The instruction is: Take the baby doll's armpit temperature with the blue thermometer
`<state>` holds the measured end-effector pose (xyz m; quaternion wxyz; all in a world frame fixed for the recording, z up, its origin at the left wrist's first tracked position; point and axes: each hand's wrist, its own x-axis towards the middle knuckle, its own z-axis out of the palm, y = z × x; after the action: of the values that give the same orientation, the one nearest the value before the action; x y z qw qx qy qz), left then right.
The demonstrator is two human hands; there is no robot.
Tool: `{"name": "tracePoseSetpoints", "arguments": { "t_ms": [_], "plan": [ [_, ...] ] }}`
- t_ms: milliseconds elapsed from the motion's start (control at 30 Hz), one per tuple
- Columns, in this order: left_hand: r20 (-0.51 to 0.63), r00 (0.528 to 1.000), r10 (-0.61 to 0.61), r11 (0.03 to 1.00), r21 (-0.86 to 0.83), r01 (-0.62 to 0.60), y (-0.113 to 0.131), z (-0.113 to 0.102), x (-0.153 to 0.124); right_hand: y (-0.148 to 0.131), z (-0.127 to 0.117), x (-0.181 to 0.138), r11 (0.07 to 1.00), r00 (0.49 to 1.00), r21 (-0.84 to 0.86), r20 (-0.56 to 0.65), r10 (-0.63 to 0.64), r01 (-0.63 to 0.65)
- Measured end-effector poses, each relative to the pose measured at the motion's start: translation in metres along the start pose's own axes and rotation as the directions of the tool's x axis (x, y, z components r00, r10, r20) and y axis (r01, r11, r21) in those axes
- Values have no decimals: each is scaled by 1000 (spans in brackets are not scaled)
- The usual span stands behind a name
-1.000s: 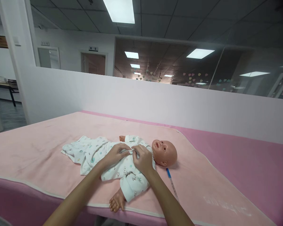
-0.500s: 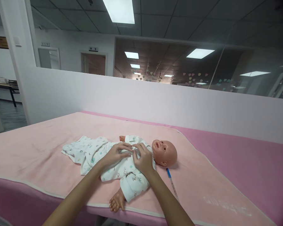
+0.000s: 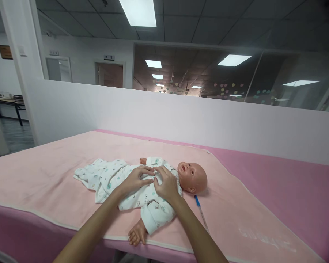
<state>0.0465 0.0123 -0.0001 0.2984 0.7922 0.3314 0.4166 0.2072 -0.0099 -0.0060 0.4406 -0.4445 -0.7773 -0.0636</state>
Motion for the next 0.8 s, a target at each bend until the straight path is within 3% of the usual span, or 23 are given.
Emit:
{"name": "tracePoseSetpoints", "arguments": {
  "t_ms": [167, 367, 500, 633, 800],
  "plan": [
    [-4, 1000, 9, 1000, -4, -9, 3, -2, -3, 3, 4, 0, 1000, 1000, -28, -21, 5, -6],
    [-36, 999, -14, 989, 145, 20, 5, -16, -22, 7, 7, -1, 993, 997, -108, -57, -55, 49],
    [-50, 999, 9, 968, 249, 4, -4, -25, -35, -3, 6, -2, 978, 986, -124, 11, -165, 165],
    [-112, 990, 85, 920, 389, -35, -8, -21, -39, -16, 9, 0, 954, 965, -173, 131, -226, 247],
    [-131, 983, 125, 887, 459, -51, -5, -14, -41, -19, 14, 0, 962, 975, -200, 154, -159, 188]
  ]
}}
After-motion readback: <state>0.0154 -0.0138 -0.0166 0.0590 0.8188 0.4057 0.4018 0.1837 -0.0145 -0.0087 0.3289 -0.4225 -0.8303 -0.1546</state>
